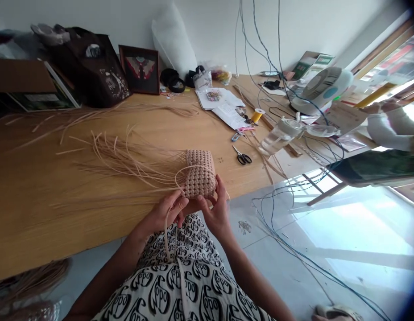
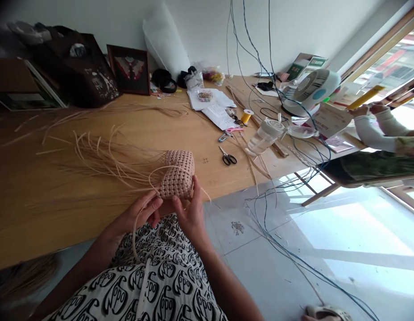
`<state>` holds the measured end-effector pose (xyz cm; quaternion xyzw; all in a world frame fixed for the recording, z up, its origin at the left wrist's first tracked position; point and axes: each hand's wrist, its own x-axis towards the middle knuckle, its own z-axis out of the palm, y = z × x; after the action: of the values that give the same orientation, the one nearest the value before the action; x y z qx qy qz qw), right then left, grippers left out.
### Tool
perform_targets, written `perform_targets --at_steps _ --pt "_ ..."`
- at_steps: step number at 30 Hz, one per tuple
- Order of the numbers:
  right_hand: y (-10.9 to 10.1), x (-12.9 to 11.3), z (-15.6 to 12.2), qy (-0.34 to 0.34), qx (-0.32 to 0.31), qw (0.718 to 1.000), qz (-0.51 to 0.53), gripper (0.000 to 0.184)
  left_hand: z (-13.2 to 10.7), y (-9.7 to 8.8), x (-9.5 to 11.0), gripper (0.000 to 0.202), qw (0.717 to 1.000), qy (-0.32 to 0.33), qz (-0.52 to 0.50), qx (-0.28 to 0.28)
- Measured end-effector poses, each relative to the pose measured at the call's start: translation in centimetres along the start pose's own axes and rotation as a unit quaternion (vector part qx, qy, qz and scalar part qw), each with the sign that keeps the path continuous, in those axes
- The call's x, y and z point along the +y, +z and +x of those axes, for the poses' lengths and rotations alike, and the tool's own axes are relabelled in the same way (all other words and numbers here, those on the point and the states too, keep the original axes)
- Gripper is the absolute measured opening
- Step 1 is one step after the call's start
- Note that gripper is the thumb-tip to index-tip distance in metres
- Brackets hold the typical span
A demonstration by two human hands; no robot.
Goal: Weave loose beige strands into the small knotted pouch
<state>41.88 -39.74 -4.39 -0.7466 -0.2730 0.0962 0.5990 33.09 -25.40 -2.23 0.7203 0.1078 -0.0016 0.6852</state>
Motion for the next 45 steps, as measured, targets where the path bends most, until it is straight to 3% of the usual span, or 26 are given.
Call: perform_targets --at_steps 3,5,8,11,13,16,20,22,23,25,27,29,32,36,40,42,45 --pt "-0.1 -0.3 -0.6 -0.007 0.031 0.998 0.053 0.075 -0.2 -0.9 0.2 0.046 0.999 -0.012 0.014 0.029" --pt "-1.0 -0.7 -0.8 0.028 0.024 0.996 0.085 0.071 -0.5 -1.6 0.2 0.041 0.998 -0.011 0.026 0.048" --pt "-3.3 -1.3 -0.2 0.058 0.077 0.993 0.075 0.046 -1.1 -2.8 -0.1 0.030 0.998 -0.015 0.048 0.043" --pt "-4.9 -1.0 2.1 0.011 0.124 0.992 0.015 0.028 -1.6 -4.1 -0.1 0.024 0.997 -0.007 0.077 0.020" --pt "-5.2 -0.3 4.5 -0.008 0.075 0.997 -0.019 0.033 -1.7 -5.2 0.5 0.025 0.993 0.001 0.120 -0.010" --pt "-4.4 0.6 8.1 0.008 -0.067 0.998 0.003 0.055 -1.3 -7.2 2.2 0.028 0.979 0.014 0.192 -0.065" --pt "-2.6 0.5 12.1 0.028 -0.257 0.962 0.083 0.064 0.7 -10.7 4.4 0.014 0.967 0.037 0.211 -0.138" --pt "-1.9 0.0 13.8 0.048 -0.281 0.955 0.076 0.063 2.2 -12.4 4.7 0.015 0.978 0.039 0.181 -0.098" --pt "-1.5 -0.2 14.7 0.070 -0.280 0.955 0.064 0.063 3.0 -13.1 4.5 0.020 0.987 0.035 0.149 -0.045" --pt "-0.8 -0.7 16.6 0.122 -0.271 0.954 0.039 0.067 4.5 -14.1 3.7 0.034 0.991 0.022 0.054 0.123" --pt "0.0 -0.9 18.6 0.158 -0.255 0.954 0.011 0.070 5.8 -14.5 2.4 0.037 0.960 0.015 -0.061 0.274" --pt "0.9 -0.9 20.4 0.163 -0.236 0.958 -0.018 0.071 6.7 -14.4 0.8 0.034 0.921 0.003 -0.119 0.370" --pt "2.2 -0.3 22.3 0.140 -0.208 0.967 -0.035 0.066 7.0 -13.9 -1.3 0.029 0.892 0.011 -0.048 0.449" --pt "3.3 1.2 22.6 0.073 -0.178 0.981 -0.007 0.054 6.1 -13.1 -2.1 0.034 0.888 0.040 0.051 0.455" --pt "3.5 1.5 21.4 0.056 -0.145 0.988 -0.001 0.050 5.5 -12.0 -1.4 0.037 0.920 0.035 0.086 0.380" --pt "3.4 1.0 20.6 0.073 -0.163 0.984 -0.001 0.052 5.6 -11.5 -1.2 0.038 0.937 0.060 0.044 0.342" --pt "3.5 0.5 19.8 0.101 -0.227 0.969 0.010 0.056 5.9 -11.4 -1.2 0.045 0.941 0.096 -0.103 0.307"
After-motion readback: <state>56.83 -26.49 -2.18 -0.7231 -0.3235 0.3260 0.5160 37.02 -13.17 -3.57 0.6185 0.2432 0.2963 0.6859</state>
